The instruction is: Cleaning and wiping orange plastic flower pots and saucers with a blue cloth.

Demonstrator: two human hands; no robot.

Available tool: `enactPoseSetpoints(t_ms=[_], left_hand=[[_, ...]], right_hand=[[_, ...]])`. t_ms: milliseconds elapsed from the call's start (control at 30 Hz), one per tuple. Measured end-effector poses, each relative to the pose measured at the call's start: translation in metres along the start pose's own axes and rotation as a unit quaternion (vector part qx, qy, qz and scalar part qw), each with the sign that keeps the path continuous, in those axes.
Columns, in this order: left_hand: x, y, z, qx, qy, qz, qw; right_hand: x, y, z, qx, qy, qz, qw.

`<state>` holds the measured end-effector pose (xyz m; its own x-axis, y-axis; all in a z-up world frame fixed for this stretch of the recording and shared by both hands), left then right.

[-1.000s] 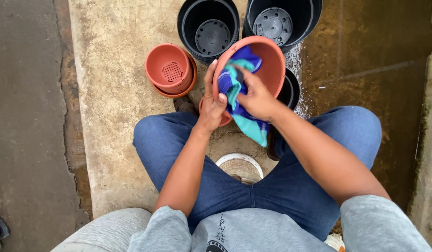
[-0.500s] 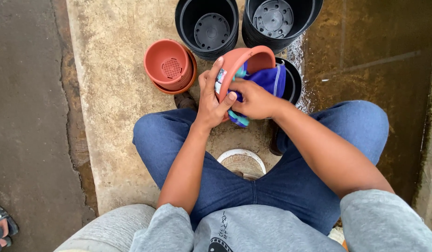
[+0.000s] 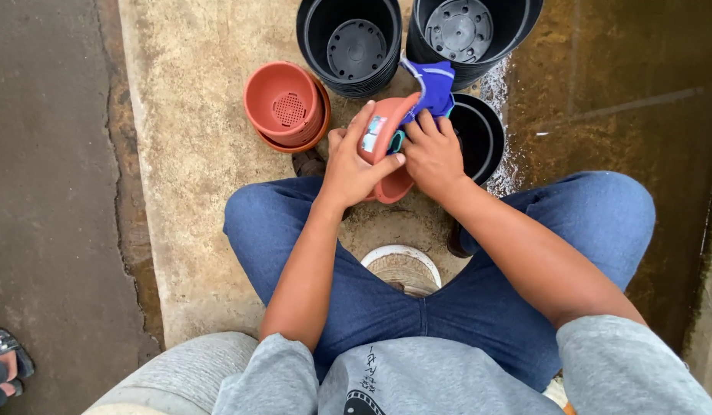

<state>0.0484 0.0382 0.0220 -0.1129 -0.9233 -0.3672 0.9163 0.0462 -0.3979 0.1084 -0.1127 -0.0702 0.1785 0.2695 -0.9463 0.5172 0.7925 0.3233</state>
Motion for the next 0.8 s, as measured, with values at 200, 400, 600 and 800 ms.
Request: enactPoseSetpoints(t_ms=[200, 400, 600, 800], left_hand=[[0.019, 0.002, -0.009, 0.021, 0.039, 0.052, 0.998], [0.000, 0.005, -0.023, 0.081, -0.056, 0.102, 0.990], [0.016, 0.003, -0.006, 0.006, 0.017, 0.042, 0.999], [0.013, 0.010, -0.018, -0.042, -0.101, 0.009, 0.994]], right_hand=[[-0.009, 0.008, -0.016, 0.113, 0.223, -0.373, 0.893], [0.009, 0.002, -0.001, 0.241, 0.605, -0.362, 0.667], [-0.004, 0.012, 0.023, 0.155, 0.200, -0.383, 0.889], [-0.030, 0.007, 0.002, 0.007, 0.022, 0.066, 0.998]])
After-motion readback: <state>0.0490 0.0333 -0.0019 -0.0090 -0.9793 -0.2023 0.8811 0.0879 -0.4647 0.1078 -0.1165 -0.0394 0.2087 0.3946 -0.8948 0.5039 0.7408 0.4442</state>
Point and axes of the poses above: each hand's wrist, its own y-axis towards the middle knuckle, its own x-axis out of the palm, z = x × y, the point moved 5 cm from there along y, towards the middle knuckle, and after that the axes turned 11 degrees about -z, right-handed, at the moved point
